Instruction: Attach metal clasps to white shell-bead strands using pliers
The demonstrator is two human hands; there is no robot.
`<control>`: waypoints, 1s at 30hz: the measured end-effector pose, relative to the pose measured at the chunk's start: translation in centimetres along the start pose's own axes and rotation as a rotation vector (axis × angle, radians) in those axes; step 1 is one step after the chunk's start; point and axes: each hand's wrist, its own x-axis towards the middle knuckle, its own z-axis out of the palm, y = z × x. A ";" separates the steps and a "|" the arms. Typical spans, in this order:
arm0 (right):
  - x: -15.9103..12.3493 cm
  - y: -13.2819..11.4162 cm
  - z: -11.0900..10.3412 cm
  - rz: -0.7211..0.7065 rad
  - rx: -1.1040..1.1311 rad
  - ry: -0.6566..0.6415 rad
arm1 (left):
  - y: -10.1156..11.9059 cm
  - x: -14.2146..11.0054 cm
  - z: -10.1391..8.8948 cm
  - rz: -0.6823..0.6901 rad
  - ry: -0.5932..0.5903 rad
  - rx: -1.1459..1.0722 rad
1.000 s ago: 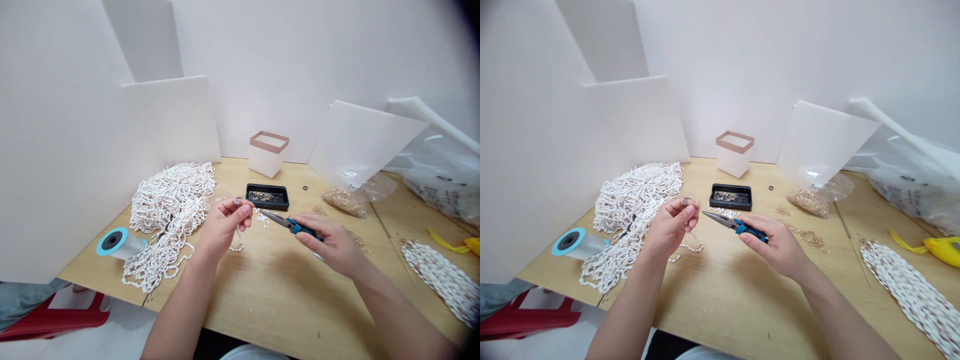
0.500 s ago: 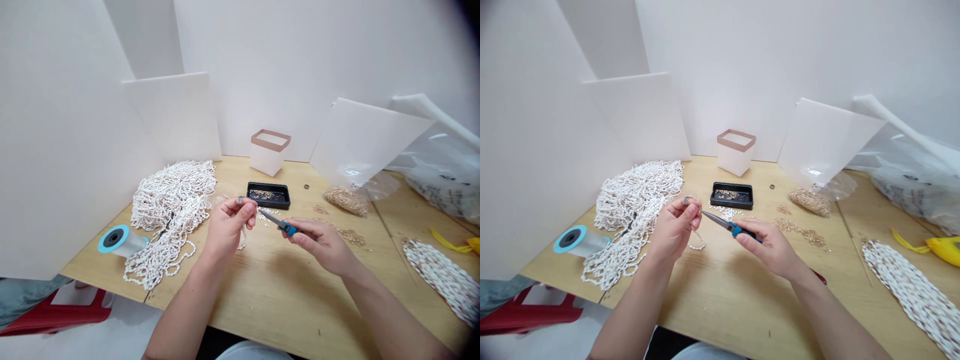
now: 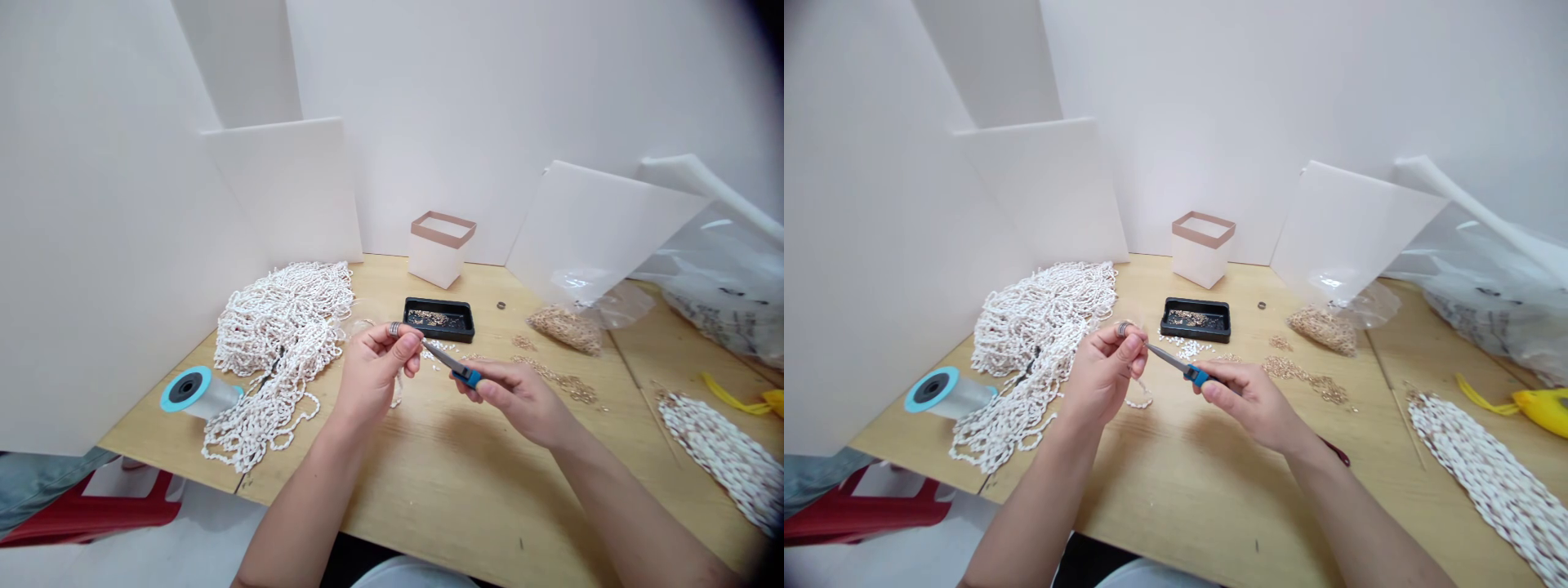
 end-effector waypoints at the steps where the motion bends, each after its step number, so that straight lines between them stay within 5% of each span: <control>1: 0.0 0.1 0.0 0.005 0.007 -0.005 | 0.0 0.0 0.0 -0.001 -0.003 -0.002; 20: 0.0 0.9 0.4 0.009 0.125 -0.088 | 0.2 -0.2 -0.2 -0.026 -0.065 0.036; 30: 0.1 0.7 0.3 0.012 0.052 -0.050 | 0.6 -0.1 0.0 -0.049 0.000 0.014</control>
